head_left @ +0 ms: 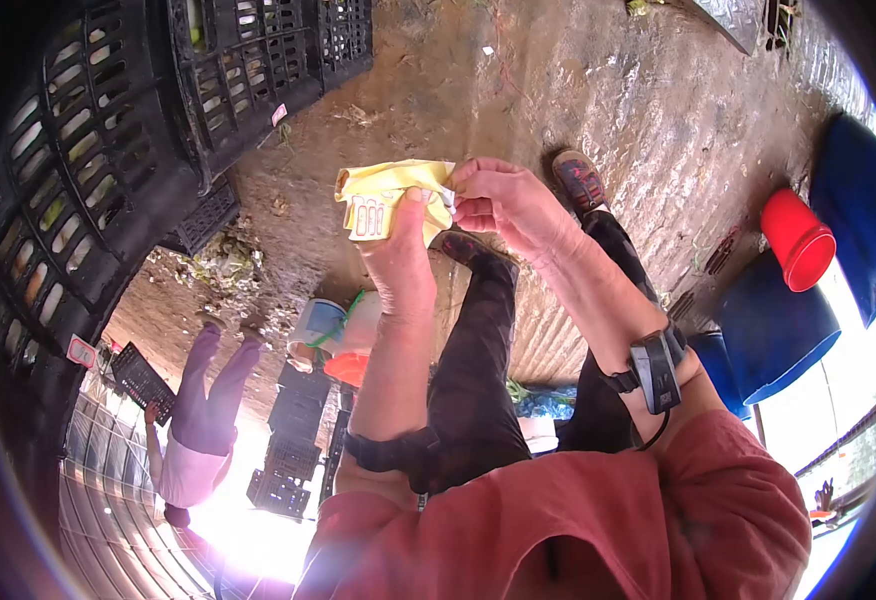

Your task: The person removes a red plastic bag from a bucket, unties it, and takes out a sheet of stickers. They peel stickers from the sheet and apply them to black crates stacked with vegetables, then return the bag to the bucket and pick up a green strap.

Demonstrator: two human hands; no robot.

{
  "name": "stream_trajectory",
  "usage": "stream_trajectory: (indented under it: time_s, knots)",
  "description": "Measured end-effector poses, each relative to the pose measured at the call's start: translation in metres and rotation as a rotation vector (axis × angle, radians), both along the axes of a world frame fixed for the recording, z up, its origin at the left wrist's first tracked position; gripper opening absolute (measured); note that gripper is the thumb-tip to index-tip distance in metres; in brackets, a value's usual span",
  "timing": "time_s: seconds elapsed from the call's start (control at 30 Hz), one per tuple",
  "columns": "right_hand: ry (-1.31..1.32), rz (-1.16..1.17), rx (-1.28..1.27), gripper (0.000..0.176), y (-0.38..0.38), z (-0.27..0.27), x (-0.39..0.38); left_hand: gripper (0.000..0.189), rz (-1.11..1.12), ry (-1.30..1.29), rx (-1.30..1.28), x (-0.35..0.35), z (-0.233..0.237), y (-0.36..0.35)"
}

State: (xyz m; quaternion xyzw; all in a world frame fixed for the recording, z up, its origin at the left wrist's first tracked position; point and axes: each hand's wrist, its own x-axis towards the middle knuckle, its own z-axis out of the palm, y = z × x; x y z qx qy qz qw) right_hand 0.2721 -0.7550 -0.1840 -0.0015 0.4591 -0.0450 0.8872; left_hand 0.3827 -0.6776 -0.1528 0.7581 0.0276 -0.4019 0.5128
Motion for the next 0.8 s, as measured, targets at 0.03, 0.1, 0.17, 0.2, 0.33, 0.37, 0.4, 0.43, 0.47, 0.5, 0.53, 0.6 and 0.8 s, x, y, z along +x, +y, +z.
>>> stream_trajectory:
  time_s: [0.03, 0.1, 0.17, 0.2, 0.33, 0.37, 0.4, 0.43, 0.47, 0.5, 0.53, 0.6, 0.8]
  knots:
    - [0.003, 0.000, 0.002, 0.010, 0.000, 0.000, -0.001, 0.039, 0.000, 0.003, 0.002, 0.000, -0.001, 0.001]
    - [0.048, 0.054, -0.070, 0.012, 0.000, 0.001, -0.001, 0.036, 0.025, 0.001, 0.007, 0.001, -0.002, 0.001]
    - [0.073, 0.077, -0.143, 0.013, -0.002, 0.004, 0.000, 0.034, -0.031, -0.037, 0.036, 0.000, 0.003, -0.001]
    - [0.098, 0.098, -0.216, 0.015, -0.002, 0.006, 0.000, 0.033, -0.089, -0.076, 0.064, 0.000, 0.005, -0.001]
    - [0.148, 0.176, -0.501, 0.018, 0.007, 0.003, 0.003, 0.028, -0.219, -0.209, 0.141, -0.001, 0.006, 0.002]
    - [0.212, 0.254, -0.653, 0.017, 0.008, 0.005, 0.004, 0.027, -0.292, -0.293, 0.142, 0.000, 0.005, 0.004]
    - [0.276, 0.331, -0.805, 0.016, 0.009, 0.006, 0.005, 0.025, -0.364, -0.377, 0.142, 0.000, 0.003, 0.005]
    - [0.277, 0.332, -0.804, 0.016, 0.011, 0.008, 0.006, 0.025, -0.364, -0.376, 0.142, -0.002, 0.002, 0.005]
    - [0.336, 0.347, -0.910, 0.014, 0.012, 0.009, 0.008, 0.024, -0.295, -0.322, 0.114, -0.006, 0.000, 0.004]
    - [0.395, 0.362, -1.017, 0.013, 0.013, 0.012, 0.009, 0.023, -0.227, -0.268, 0.086, -0.008, 0.000, 0.002]
    - [0.395, 0.363, -1.017, 0.013, 0.013, 0.015, 0.010, 0.023, -0.227, -0.268, 0.086, -0.010, 0.002, 0.000]
    - [0.486, 0.425, -1.210, 0.011, 0.013, 0.021, 0.010, 0.023, -0.122, -0.077, 0.126, -0.012, 0.007, -0.004]
    - [0.317, 0.199, -0.652, 0.012, 0.025, -0.004, 0.002, 0.029, 0.080, 0.119, 0.073, -0.012, -0.004, 0.009]
